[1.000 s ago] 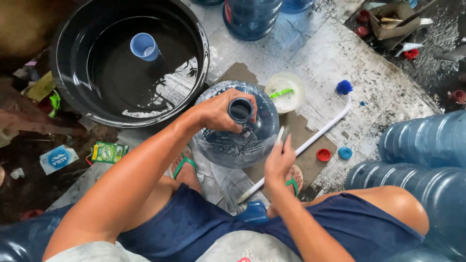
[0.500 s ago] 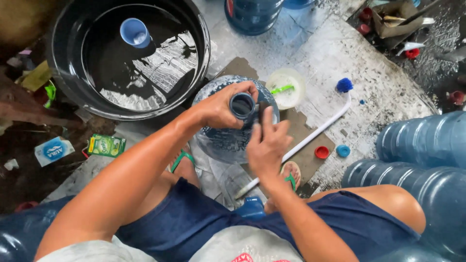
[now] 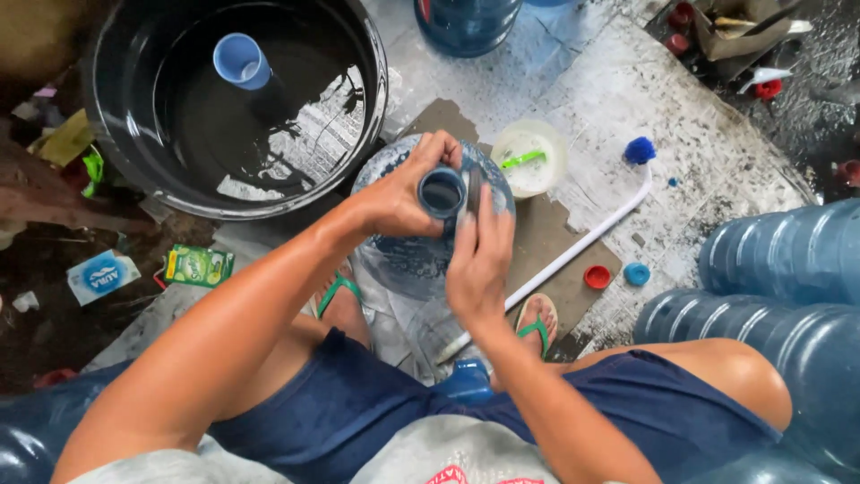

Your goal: The person scrubs the exterior of a large blue water jug with a brush and soapy water, rotating the jug to clean all sides. The person then scrubs the bottom of the jug while it is inverted.

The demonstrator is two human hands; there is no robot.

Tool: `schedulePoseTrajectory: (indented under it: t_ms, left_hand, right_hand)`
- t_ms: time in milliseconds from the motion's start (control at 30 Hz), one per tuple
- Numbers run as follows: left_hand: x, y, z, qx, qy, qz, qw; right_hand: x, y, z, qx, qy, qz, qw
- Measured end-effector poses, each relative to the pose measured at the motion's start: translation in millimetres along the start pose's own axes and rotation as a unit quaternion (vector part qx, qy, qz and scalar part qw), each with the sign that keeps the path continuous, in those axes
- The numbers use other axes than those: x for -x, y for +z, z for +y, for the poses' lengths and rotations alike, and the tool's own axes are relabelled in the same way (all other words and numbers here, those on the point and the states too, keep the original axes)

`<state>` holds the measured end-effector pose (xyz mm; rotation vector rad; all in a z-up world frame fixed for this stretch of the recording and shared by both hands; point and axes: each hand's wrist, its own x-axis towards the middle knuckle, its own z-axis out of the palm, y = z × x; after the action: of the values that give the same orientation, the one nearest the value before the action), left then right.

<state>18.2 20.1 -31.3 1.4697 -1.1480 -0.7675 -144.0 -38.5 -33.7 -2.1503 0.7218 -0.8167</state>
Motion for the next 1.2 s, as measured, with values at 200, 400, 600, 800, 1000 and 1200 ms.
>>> schedulePoseTrajectory:
  t_ms: [200, 400, 600, 800, 1000, 1200]
  left_hand:
    - [3, 14, 6, -0.007, 0.005, 0.07, 0.997]
    - [21, 52, 31, -0.013, -0.034, 0.311, 0.95]
    - [16, 58, 27, 0.024, -0.014, 0.304, 0.952]
    - [15, 56, 26, 0.01, -0.018, 0.297, 0.955]
    - [15, 55, 27, 0.019, -0.032, 0.278, 0.96]
    - [18, 52, 37, 0.017, -0.025, 0.275, 0.961]
  right_hand:
    - [24, -29, 61, 0.282, -0.116, 0.051, 0.951]
    - [67, -24, 40, 0.195, -0.038, 0.052, 0.979]
    - [66, 7, 141, -0.029, 0.23, 0.08, 0.97]
    - [50, -8, 72, 0.112, 0.064, 0.066, 0.989]
    - [83, 0, 111, 0.039, 0.195, 0.065, 0.978]
    - [43, -23, 57, 0.106, 0.022, 0.024, 0.994]
